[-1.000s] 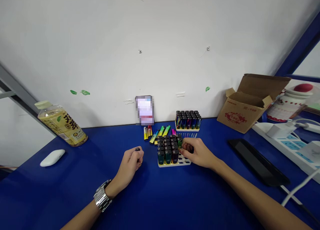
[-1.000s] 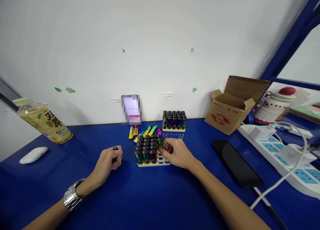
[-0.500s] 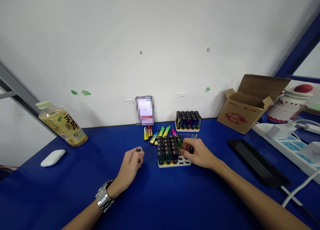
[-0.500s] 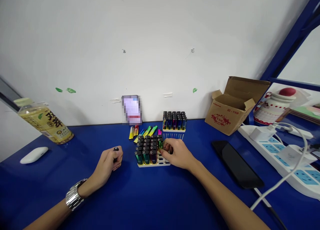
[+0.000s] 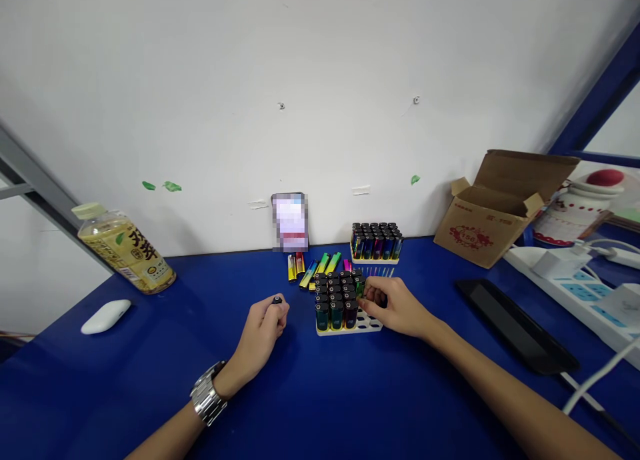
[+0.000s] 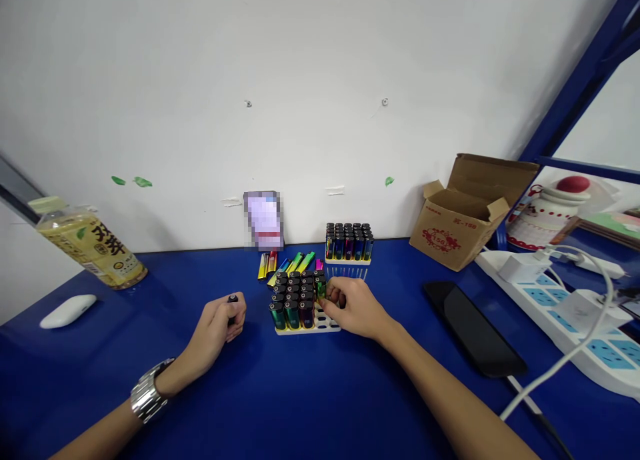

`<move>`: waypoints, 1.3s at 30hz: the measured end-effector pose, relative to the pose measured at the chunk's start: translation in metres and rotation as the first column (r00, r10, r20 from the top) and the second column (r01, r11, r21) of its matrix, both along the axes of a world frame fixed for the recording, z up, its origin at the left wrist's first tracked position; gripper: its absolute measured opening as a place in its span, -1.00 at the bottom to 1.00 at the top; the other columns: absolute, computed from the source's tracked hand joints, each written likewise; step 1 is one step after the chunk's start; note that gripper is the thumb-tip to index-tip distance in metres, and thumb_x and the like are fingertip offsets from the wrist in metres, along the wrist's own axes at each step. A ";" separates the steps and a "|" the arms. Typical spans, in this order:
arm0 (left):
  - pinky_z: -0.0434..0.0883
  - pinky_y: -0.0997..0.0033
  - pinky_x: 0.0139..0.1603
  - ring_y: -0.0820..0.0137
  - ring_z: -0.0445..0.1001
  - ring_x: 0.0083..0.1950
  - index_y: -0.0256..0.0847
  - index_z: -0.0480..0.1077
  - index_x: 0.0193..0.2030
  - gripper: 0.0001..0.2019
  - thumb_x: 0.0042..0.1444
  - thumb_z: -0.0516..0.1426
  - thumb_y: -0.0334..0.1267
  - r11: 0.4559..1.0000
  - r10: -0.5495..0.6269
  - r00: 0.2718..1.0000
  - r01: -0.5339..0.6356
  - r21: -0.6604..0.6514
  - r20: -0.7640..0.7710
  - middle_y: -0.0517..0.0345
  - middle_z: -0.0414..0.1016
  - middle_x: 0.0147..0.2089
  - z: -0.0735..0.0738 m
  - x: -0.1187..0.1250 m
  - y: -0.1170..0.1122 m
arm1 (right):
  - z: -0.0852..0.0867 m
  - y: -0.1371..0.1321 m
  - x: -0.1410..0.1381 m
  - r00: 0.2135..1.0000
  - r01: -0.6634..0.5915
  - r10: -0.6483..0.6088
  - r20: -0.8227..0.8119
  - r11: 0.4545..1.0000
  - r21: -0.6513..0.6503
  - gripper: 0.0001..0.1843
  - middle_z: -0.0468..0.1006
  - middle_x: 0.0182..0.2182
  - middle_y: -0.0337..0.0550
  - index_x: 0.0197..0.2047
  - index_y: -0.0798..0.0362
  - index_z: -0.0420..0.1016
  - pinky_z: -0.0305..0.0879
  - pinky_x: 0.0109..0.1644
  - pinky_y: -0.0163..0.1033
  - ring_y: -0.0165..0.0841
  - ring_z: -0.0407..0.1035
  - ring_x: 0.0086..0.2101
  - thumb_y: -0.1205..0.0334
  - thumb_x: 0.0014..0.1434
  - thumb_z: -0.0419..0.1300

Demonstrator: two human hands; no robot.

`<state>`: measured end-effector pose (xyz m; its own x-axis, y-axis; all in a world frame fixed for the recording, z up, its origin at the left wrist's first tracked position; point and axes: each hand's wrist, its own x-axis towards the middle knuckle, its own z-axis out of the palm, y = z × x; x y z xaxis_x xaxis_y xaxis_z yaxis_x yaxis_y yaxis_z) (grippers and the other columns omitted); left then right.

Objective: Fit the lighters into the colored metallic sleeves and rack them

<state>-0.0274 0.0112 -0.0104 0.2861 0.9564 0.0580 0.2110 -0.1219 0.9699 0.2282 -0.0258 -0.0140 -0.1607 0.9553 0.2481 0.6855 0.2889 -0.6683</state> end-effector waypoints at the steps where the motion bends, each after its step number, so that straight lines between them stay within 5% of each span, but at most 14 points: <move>1: 0.04 0.49 -0.61 0.53 0.02 -0.63 -0.12 0.03 -0.65 -0.79 -0.05 -0.07 -0.21 1.000 0.001 1.000 -0.001 0.001 0.000 0.36 0.01 -0.67 0.000 0.000 0.000 | 0.000 0.000 0.000 1.000 0.000 0.000 0.000 1.000 0.001 -0.77 0.37 -0.62 -0.28 -0.53 0.05 0.29 0.09 -0.52 -0.36 -0.45 0.22 -0.59 0.20 0.13 0.14; 11: 0.02 0.50 -0.61 0.55 -0.01 -0.62 -0.13 0.04 -0.62 -0.74 0.03 -0.04 -0.18 1.000 0.018 1.000 -0.018 -0.011 0.001 0.38 0.00 -0.66 -0.003 -0.001 0.000 | 0.000 0.000 0.000 1.000 -0.012 0.012 -0.017 1.000 0.002 -0.81 0.36 -0.64 -0.29 -0.54 0.05 0.28 0.10 -0.54 -0.35 -0.44 0.22 -0.60 0.26 0.08 0.13; 14: 0.05 0.51 -0.57 0.55 0.01 -0.58 -0.16 0.12 -0.54 -0.72 0.03 0.09 -0.09 0.996 0.065 0.996 -0.060 0.069 -0.069 0.40 0.03 -0.62 -0.002 0.000 -0.003 | 0.002 -0.003 0.000 0.995 0.053 -0.042 -0.095 0.991 0.123 -0.94 0.40 -0.61 -0.26 -0.48 0.04 0.32 0.19 -0.50 -0.32 -0.42 0.27 -0.59 0.34 0.01 0.09; 18: 0.14 0.53 -0.51 0.52 0.08 -0.55 -0.11 0.17 -0.23 -0.74 0.01 0.17 -0.19 0.985 0.054 0.987 -0.028 0.171 -0.152 0.45 0.06 -0.59 0.005 0.002 -0.014 | 0.013 -0.015 -0.010 0.980 0.167 -0.093 -0.177 0.868 0.467 -0.92 0.37 -0.63 -0.26 -0.36 0.03 0.37 0.23 -0.49 -0.28 -0.40 0.26 -0.60 0.31 0.05 0.07; 22: 0.31 0.48 -0.42 0.48 0.24 -0.47 -0.04 0.02 0.00 -0.55 0.03 0.15 -0.33 0.968 -0.058 0.988 0.091 0.234 -0.144 0.38 0.21 -0.44 0.009 0.007 -0.036 | 0.025 -0.032 -0.038 0.998 -0.007 0.052 -0.037 0.673 0.739 -0.90 0.33 -0.62 -0.25 -0.32 0.03 0.39 0.15 -0.47 -0.21 -0.36 0.21 -0.58 0.20 0.07 0.15; 23: 0.35 0.46 -0.39 0.47 0.30 -0.42 -0.02 -0.01 0.03 -0.52 0.03 0.14 -0.35 0.954 -0.101 0.986 0.134 0.268 -0.133 0.32 0.25 -0.36 0.010 0.008 -0.042 | 0.027 -0.036 -0.047 0.997 -0.052 0.083 -0.005 0.661 0.749 -0.81 0.38 -0.59 -0.21 -0.27 0.04 0.40 0.17 -0.44 -0.17 -0.33 0.24 -0.54 0.13 0.06 0.19; 25: 0.42 0.39 -0.30 0.40 0.39 -0.28 0.01 -0.05 0.06 -0.46 0.03 0.15 -0.39 0.912 -0.199 0.971 0.233 0.337 -0.131 0.19 0.30 -0.21 0.009 0.010 -0.054 | 0.027 -0.042 -0.061 0.992 -0.101 0.125 0.022 0.672 0.733 -0.71 0.45 -0.51 -0.13 -0.21 0.08 0.41 0.21 -0.39 -0.13 -0.28 0.27 -0.48 0.07 0.07 0.23; 31: 0.44 0.15 -0.08 0.26 0.36 -0.07 0.03 -0.08 0.14 -0.36 0.00 0.10 -0.53 0.780 -0.325 0.924 0.382 0.496 -0.201 0.00 0.24 -0.04 0.008 0.011 -0.063 | 0.029 -0.047 -0.064 0.962 -0.226 0.271 0.034 0.719 0.658 -0.90 0.48 -0.45 -0.13 -0.19 0.07 0.41 0.27 -0.35 -0.18 -0.33 0.29 -0.44 0.36 0.19 0.12; 33: 0.42 0.15 -0.09 0.25 0.32 -0.05 0.03 -0.09 0.13 -0.35 -0.02 0.12 -0.52 0.741 -0.258 0.948 0.318 0.592 -0.186 -0.01 0.19 -0.01 0.007 0.010 -0.057 | 0.034 -0.044 -0.050 0.971 -0.135 0.231 -0.055 0.725 0.675 -0.89 0.48 -0.45 -0.13 -0.19 0.06 0.42 0.28 -0.37 -0.19 -0.32 0.32 -0.44 0.35 0.18 0.14; 36: 0.38 0.22 -0.15 0.31 0.28 -0.14 -0.01 -0.02 0.07 -0.43 -0.02 0.16 -0.44 0.726 -0.053 0.980 0.169 0.667 -0.192 0.07 0.16 -0.09 0.002 0.007 -0.040 | 0.039 -0.034 -0.023 0.945 0.202 0.029 -0.325 0.730 0.653 -0.97 0.45 -0.48 -0.14 -0.27 0.03 0.43 0.24 -0.43 -0.23 -0.34 0.30 -0.47 0.30 0.17 0.17; 39: 0.36 0.20 -0.12 0.31 0.29 -0.14 -0.05 0.00 0.08 -0.46 0.02 0.18 -0.31 0.824 0.048 0.948 0.140 0.548 -0.314 0.07 0.20 -0.06 -0.006 0.003 -0.024 | 0.037 -0.021 0.003 0.917 0.275 -0.038 -0.397 0.782 0.560 -0.93 0.45 -0.50 -0.16 -0.34 0.03 0.45 0.23 -0.42 -0.24 -0.34 0.32 -0.47 0.23 0.16 0.20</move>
<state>-0.0244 -0.0128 -0.0160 0.4218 0.7694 0.4796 0.4591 -0.6374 0.6188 0.2308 -0.0473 0.0228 0.1872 0.5984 0.7790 0.5149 0.6156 -0.5966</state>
